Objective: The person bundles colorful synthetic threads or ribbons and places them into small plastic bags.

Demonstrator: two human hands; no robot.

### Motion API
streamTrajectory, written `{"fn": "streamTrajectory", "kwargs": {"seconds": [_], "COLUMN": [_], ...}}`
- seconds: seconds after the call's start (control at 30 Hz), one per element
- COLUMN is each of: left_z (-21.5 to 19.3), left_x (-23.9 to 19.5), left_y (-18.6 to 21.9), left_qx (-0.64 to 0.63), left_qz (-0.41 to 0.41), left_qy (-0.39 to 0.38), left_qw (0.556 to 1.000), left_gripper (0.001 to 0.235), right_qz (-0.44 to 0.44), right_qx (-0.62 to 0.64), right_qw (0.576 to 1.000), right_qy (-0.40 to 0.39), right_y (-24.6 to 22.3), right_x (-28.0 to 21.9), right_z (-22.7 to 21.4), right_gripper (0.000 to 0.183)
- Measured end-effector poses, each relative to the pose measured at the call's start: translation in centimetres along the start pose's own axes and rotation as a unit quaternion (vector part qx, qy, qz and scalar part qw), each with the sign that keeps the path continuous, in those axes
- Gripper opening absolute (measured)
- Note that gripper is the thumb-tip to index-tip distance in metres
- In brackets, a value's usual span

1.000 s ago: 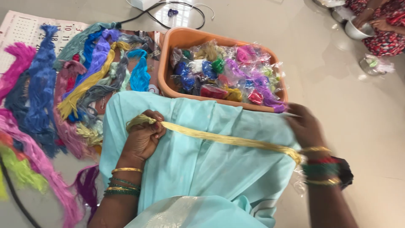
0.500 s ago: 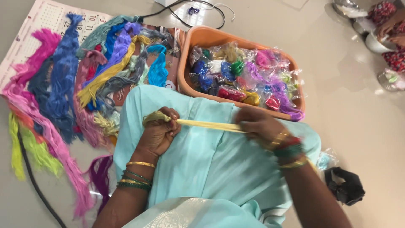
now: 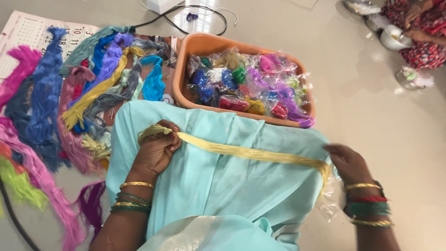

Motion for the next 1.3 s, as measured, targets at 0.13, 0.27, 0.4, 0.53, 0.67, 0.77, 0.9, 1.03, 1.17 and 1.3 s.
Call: {"fn": "streamTrajectory", "kwargs": {"seconds": [0.13, 0.27, 0.4, 0.53, 0.67, 0.77, 0.9, 1.03, 1.17, 1.3], "left_z": [-0.5, -1.0, -2.8, -1.7, -1.2, -1.2, -1.2, -0.9, -1.4, -1.8], "left_x": [-0.1, -0.4, -0.6, -0.7, -1.1, -0.9, -0.3, 0.2, 0.1, 0.0], "left_y": [0.1, 0.4, -0.2, 0.7, 0.9, 0.9, 0.0, -0.5, -0.2, -0.1], "left_qx": [0.009, -0.005, -0.022, -0.036, -0.038, -0.037, 0.028, 0.094, 0.063, 0.033], "left_qz": [-0.007, -0.006, -0.031, -0.038, 0.005, 0.013, -0.005, -0.028, -0.025, -0.012], "left_qy": [0.008, -0.010, 0.020, 0.023, 0.014, 0.015, 0.014, 0.008, 0.035, 0.043], "left_qw": [1.000, 1.000, 0.999, 0.998, 0.999, 0.999, 0.999, 0.995, 0.997, 0.998], "left_gripper": [0.016, 0.015, 0.017, 0.017, 0.015, 0.018, 0.021, 0.019, 0.018, 0.020], "right_qz": [-0.213, -0.307, -0.338, -0.320, -0.301, -0.184, -0.007, 0.118, 0.168, -0.019], "right_qx": [0.004, 0.078, 0.054, -0.051, -0.161, -0.241, -0.313, -0.243, -0.332, -0.138], "right_qw": [0.972, 0.948, 0.930, 0.934, 0.936, 0.952, 0.950, 0.963, 0.911, 0.989], "right_qy": [0.099, -0.008, -0.134, -0.148, -0.083, -0.037, -0.010, -0.009, -0.179, -0.053], "right_y": [-13.3, -26.1, -31.1, -27.6, -20.1, -14.6, -6.8, 1.9, 1.4, -4.2], "right_x": [-0.7, -3.6, -5.3, -3.9, -1.5, -1.1, -1.9, -2.7, -3.1, -2.9], "right_z": [9.4, 18.0, 22.9, 20.9, 11.7, 3.7, -4.0, -4.6, -4.7, -4.7], "right_gripper": [0.021, 0.047, 0.065, 0.052, 0.051, 0.047, 0.043, 0.047, 0.059, 0.052]}}
Point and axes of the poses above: each hand's wrist, its own x-axis towards the middle knuckle, its own z-axis out of the palm, y = z × x, the point moved 1 cm from there along x, towards the middle knuckle, and after that the axes turned 8 degrees about y, right-handed, at the moved point
